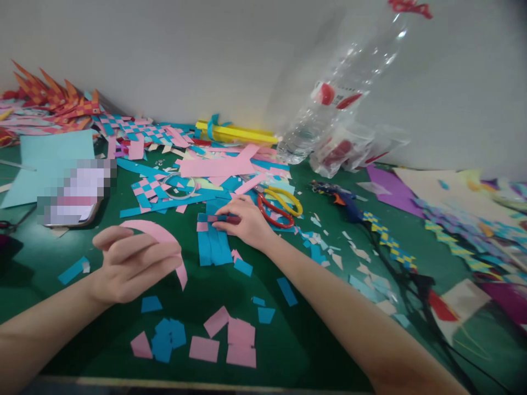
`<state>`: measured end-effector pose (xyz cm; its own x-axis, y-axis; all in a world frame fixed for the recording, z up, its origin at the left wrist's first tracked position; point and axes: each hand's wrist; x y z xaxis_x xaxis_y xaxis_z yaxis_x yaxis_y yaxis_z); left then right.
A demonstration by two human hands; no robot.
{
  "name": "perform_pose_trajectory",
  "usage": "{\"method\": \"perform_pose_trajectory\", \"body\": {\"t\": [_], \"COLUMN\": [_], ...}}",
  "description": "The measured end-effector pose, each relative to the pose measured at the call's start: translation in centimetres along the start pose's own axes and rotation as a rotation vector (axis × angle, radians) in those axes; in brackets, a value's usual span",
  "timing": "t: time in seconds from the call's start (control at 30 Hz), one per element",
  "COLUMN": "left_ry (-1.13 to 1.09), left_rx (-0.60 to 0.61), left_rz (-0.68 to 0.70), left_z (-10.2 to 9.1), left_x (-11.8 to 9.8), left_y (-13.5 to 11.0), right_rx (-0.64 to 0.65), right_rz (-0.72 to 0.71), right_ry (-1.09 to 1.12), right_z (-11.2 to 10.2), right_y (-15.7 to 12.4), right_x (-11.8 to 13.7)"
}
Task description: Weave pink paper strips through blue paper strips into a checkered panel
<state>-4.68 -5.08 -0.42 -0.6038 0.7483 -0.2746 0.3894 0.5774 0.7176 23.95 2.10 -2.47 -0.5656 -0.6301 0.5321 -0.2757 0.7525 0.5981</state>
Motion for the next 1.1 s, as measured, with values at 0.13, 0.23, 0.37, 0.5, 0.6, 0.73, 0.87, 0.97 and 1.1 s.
{"method": "perform_pose_trajectory", "body": {"t": [0.13, 0.23, 0.37, 0.5, 0.6, 0.73, 0.87, 0.97, 1.1], "left_ry": [0.236, 0.211, 0.032, -0.091, -0.109, -0.126, -0.1, -0.098, -0.137], "left_rx": [-0.2, -0.13, -0.092, -0.094, -0.098, -0.09, -0.076, -0.076, -0.036], "left_rz": [0.408, 0.254, 0.268, 0.457, 0.476, 0.394, 0.46, 0.44, 0.338], "left_z": [-0.2, 0.0, 0.2, 0.1, 0.1, 0.2, 0.6, 0.8, 1.0], "left_x": [-1.9, -2.9, -2.5, -1.1, -0.8, -1.1, -0.7, -0.5, -0.7], "left_y": [0.2, 0.7, 1.3, 2.3, 2.5, 1.9, 1.8, 1.9, 1.6], "right_rx": [-0.026, -0.059, -0.119, -0.228, -0.263, -0.159, -0.028, -0.024, -0.045], "right_rz": [0.025, 0.04, -0.033, -0.135, -0.26, -0.391, -0.354, -0.315, -0.326], "right_ry": [-0.058, -0.116, -0.192, -0.163, -0.074, 0.1, 0.145, 0.189, 0.196], "right_z": [0.4, 0.4, 0.1, -0.4, -0.3, 0.3, 0.8, 1.1, 1.3], "right_y": [0.1, 0.1, 0.0, -0.1, -0.4, -1.5, -2.3, -2.8, -3.2], "right_x": [-0.2, -0.2, 0.1, 1.7, 3.9, 6.8, 7.8, 7.4, 6.9]}}
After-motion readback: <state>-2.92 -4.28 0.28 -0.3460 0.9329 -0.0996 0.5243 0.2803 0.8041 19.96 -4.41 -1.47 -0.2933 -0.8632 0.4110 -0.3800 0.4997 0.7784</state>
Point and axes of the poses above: each hand's wrist, its own y-axis towards the middle knuckle, its own z-axis out of the palm, x = y × z, and after that the axes turned 12 degrees about -x, right-handed
